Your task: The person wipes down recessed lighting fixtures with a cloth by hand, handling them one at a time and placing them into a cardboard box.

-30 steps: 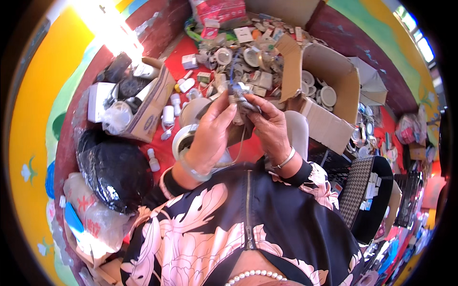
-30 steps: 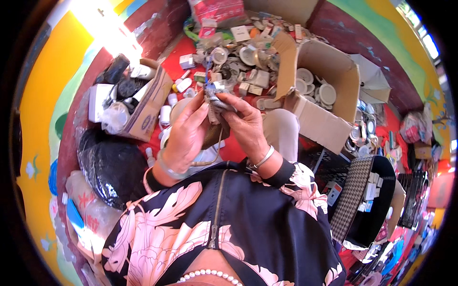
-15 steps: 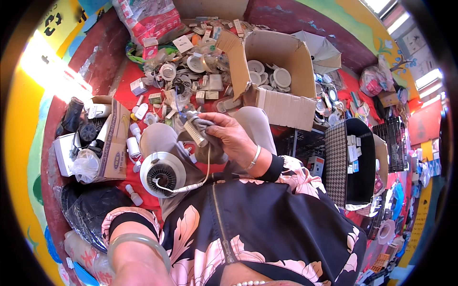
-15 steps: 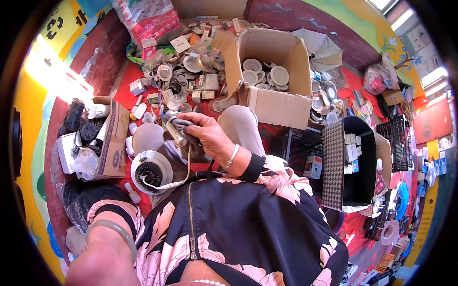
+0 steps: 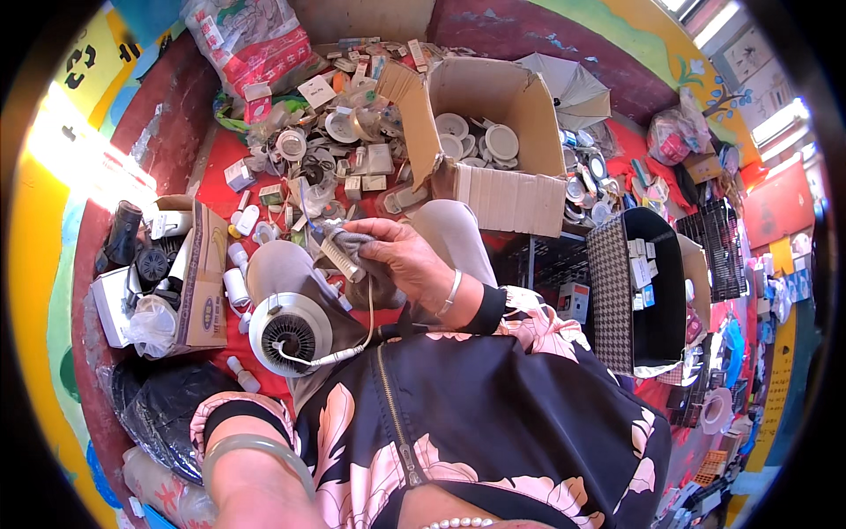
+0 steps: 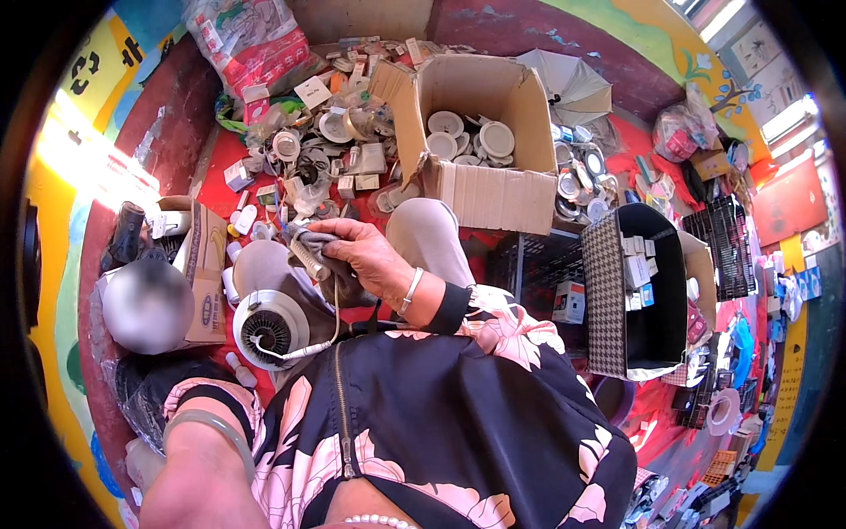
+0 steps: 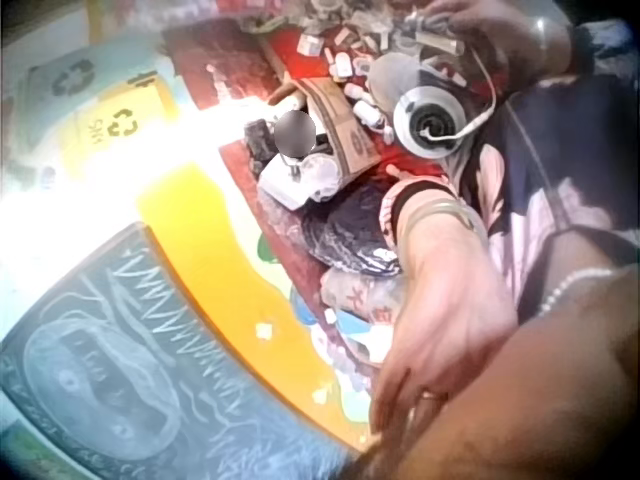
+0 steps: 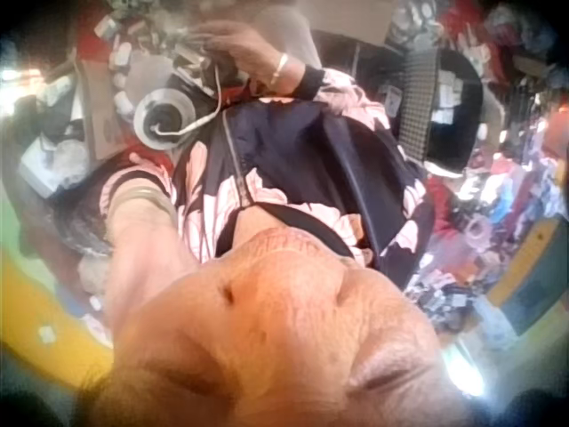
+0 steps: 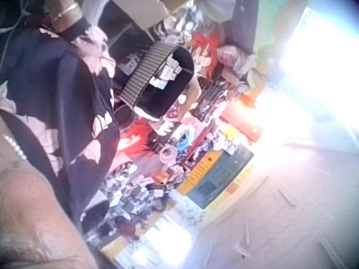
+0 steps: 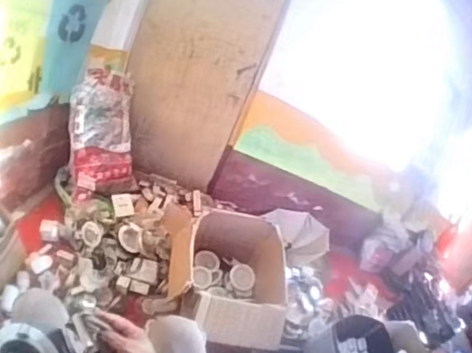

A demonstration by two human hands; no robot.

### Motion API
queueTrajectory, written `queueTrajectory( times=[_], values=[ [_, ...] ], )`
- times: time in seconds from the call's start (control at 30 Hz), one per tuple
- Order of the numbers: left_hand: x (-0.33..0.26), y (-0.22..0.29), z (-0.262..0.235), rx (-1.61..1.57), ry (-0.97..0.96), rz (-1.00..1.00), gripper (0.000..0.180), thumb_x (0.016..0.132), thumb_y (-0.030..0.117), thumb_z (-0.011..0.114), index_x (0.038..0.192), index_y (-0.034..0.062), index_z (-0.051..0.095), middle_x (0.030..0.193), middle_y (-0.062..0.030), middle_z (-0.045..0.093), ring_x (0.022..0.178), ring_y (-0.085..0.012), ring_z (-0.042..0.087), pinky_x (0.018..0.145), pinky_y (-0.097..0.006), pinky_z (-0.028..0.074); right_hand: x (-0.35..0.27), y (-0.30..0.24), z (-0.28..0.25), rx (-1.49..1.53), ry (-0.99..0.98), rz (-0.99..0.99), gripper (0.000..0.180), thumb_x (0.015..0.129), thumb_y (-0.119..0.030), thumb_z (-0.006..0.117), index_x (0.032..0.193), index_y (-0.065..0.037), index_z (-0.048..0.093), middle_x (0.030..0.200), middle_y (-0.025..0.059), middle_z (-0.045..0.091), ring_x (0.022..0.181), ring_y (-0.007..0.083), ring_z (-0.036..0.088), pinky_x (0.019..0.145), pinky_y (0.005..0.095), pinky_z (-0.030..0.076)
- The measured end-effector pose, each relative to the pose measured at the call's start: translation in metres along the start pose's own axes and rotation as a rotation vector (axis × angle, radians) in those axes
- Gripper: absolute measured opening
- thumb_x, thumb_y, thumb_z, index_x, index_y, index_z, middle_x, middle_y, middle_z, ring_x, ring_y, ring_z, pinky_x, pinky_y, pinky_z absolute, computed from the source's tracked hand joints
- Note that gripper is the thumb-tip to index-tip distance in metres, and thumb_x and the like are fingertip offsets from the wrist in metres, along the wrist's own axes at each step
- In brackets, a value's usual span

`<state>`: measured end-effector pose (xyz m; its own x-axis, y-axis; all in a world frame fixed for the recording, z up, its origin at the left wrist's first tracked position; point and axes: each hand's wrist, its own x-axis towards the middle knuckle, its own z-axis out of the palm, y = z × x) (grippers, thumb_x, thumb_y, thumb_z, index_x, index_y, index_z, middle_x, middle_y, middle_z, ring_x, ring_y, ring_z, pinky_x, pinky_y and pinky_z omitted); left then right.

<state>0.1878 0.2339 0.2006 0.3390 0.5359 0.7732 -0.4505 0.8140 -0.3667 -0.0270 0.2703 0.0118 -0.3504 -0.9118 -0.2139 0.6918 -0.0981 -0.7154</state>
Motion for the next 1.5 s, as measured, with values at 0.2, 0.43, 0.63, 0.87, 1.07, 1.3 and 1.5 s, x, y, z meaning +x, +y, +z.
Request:
queueTrajectory(
  times=[0.2, 0.43, 0.63, 0.87, 1.07, 1.3, 1.5],
  values=[
    [-0.043, -0.038, -0.027, 0.883, 0.094, 0.222, 0.017, 0.090, 0.012, 0.051, 0.103, 0.0004, 0.053, 0.102, -0.0102, 0.057, 0.093, -0.0217, 0.054, 0.083, -0.034, 0.046, 0.001, 0.001, -0.002, -0.038, 0.015, -0.031, 0.036, 0.081, 0.006, 0.051, 0.115, -0.002, 0.055, 0.101, 0.0064, 0.062, 0.083, 0.0138, 0.062, 0.075, 0.0260, 0.052],
    [-0.115, -0.052, -0.081, -0.158, -0.951, -0.945, 0.018, 0.087, 0.001, 0.045, 0.097, -0.0036, 0.060, 0.100, -0.0151, 0.060, 0.095, -0.0256, 0.057, 0.086, -0.035, 0.044, 0.013, 0.016, -0.026, 0.168, 0.042, -0.076, 0.037, 0.090, -0.001, 0.044, 0.127, -0.002, 0.043, 0.114, 0.0092, 0.057, 0.099, 0.0183, 0.059, 0.087, 0.0318, 0.049],
    [-0.155, 0.010, -0.086, -0.814, -1.036, -1.912, 0.033, 0.088, 0.013, 0.057, 0.116, -0.0036, 0.051, 0.118, -0.0130, 0.052, 0.105, -0.0163, 0.051, 0.091, -0.030, 0.040, 0.011, 0.013, 0.003, 0.178, -0.169, -0.048, 0.036, 0.091, -0.003, 0.045, 0.126, -0.006, 0.044, 0.114, 0.0088, 0.056, 0.100, 0.0191, 0.059, 0.088, 0.0343, 0.049],
    [-0.167, 0.034, -0.056, -0.999, -1.042, -2.017, 0.067, 0.080, 0.016, 0.070, 0.132, -0.0014, 0.033, 0.121, -0.0083, 0.047, 0.111, -0.0128, 0.045, 0.093, -0.025, 0.036, 0.004, 0.026, 0.023, -0.056, -0.187, -0.074, 0.026, 0.091, -0.008, 0.049, 0.117, -0.002, 0.050, 0.104, 0.0052, 0.060, 0.091, 0.0120, 0.059, 0.080, 0.0246, 0.048],
    [-0.169, 0.044, -0.062, -0.879, -0.939, -1.956, 0.051, 0.081, 0.006, 0.067, 0.124, 0.0021, 0.041, 0.115, -0.0081, 0.053, 0.103, -0.0130, 0.051, 0.091, -0.026, 0.041, 0.006, 0.028, 0.030, -0.419, -0.074, -0.309, 0.022, 0.092, -0.001, 0.044, 0.112, -0.002, 0.052, 0.097, 0.0035, 0.059, 0.085, 0.0080, 0.056, 0.076, 0.0221, 0.046],
    [-0.164, 0.037, -0.068, -0.917, -0.820, -1.752, 0.052, 0.078, -0.007, 0.064, 0.123, 0.0037, 0.039, 0.119, -0.0112, 0.052, 0.105, -0.0150, 0.053, 0.089, -0.029, 0.044, 0.006, -0.002, 0.016, -0.189, 0.022, -0.215, 0.022, 0.091, -0.004, 0.046, 0.112, -0.003, 0.051, 0.097, 0.0025, 0.059, 0.084, 0.0081, 0.055, 0.076, 0.0205, 0.046],
    [-0.170, 0.036, -0.072, -0.752, -0.943, -1.639, 0.049, 0.078, -0.007, 0.064, 0.121, 0.0016, 0.042, 0.113, -0.0080, 0.055, 0.102, -0.0123, 0.054, 0.087, -0.028, 0.044, -0.019, -0.020, 0.035, -0.475, -0.215, -0.341, 0.028, 0.087, -0.005, 0.051, 0.114, -0.001, 0.052, 0.102, 0.0038, 0.058, 0.087, 0.0095, 0.055, 0.077, 0.0222, 0.046]
  ],
)
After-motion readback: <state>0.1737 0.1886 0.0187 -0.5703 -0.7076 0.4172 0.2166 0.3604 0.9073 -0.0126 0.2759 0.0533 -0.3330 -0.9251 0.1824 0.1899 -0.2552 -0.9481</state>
